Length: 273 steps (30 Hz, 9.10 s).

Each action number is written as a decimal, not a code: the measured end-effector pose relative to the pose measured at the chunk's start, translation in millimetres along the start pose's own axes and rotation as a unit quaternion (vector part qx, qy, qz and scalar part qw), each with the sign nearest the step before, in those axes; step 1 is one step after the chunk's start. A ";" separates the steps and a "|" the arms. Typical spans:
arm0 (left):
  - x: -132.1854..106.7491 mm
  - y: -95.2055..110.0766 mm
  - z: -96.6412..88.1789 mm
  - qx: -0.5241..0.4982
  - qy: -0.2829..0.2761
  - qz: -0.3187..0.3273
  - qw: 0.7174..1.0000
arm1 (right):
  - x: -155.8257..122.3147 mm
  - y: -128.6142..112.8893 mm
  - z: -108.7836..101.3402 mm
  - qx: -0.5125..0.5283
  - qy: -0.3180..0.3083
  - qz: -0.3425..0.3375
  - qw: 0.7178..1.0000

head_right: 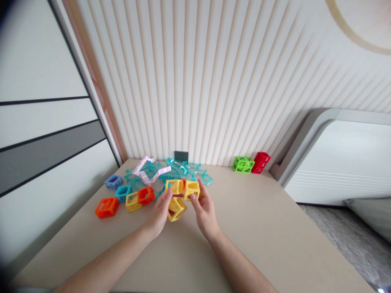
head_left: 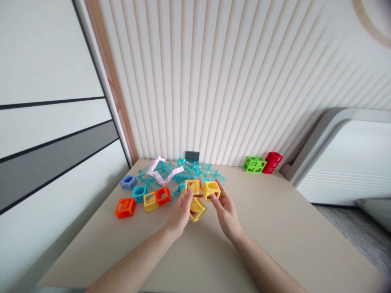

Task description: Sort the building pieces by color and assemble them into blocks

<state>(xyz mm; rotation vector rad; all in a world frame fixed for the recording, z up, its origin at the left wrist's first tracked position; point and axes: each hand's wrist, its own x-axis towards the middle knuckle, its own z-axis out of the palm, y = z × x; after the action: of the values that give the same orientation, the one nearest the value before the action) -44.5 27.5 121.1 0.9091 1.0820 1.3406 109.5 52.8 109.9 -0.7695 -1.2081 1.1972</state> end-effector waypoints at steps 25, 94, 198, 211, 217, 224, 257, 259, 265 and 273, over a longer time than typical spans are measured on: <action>-2.2 1.8 -2.2 -0.100 -0.097 -0.031 0.990 | -2.5 -2.6 -23.2 -0.400 -0.133 -0.283 0.862; 5.1 3.3 -5.1 -0.116 -0.021 0.043 0.992 | -6.1 9.7 -4.1 -0.209 -0.124 -0.085 0.966; 6.4 7.6 -4.1 -0.082 -0.057 0.060 0.993 | -1.2 12.6 -9.7 -0.152 -0.076 0.004 0.985; 5.7 10.7 -2.5 -0.071 -0.039 0.071 0.994 | -1.5 12.0 -9.9 -0.179 -0.064 -0.002 0.982; 5.6 11.3 -1.3 -0.094 -0.049 0.068 0.992 | -1.0 11.7 -10.0 -0.173 -0.057 -0.003 0.983; 7.4 4.6 -2.0 -0.113 -0.084 0.072 0.987 | 1.5 10.4 -8.4 -0.141 -0.037 0.006 0.989; 2.5 10.4 -22.9 0.107 -0.090 0.162 0.977 | -0.1 12.5 -12.3 -0.146 -0.076 0.005 0.986; -5.7 21.5 -48.5 0.271 -0.021 0.261 0.926 | -1.1 11.9 -10.9 -0.136 -0.073 0.005 0.988; -18.8 48.9 -128.3 0.608 0.094 0.349 0.706 | -4.9 10.8 -8.0 -0.133 -0.078 0.006 0.988; -2.4 28.2 -133.1 0.743 0.042 0.265 0.613 | -4.8 9.1 -8.7 -0.162 -0.083 -0.003 0.983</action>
<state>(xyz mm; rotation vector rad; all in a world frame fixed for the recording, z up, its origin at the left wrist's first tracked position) -179.6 14.7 111.0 2.5486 2.1208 0.5846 115.7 51.7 98.0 -0.9168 -1.5670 1.0883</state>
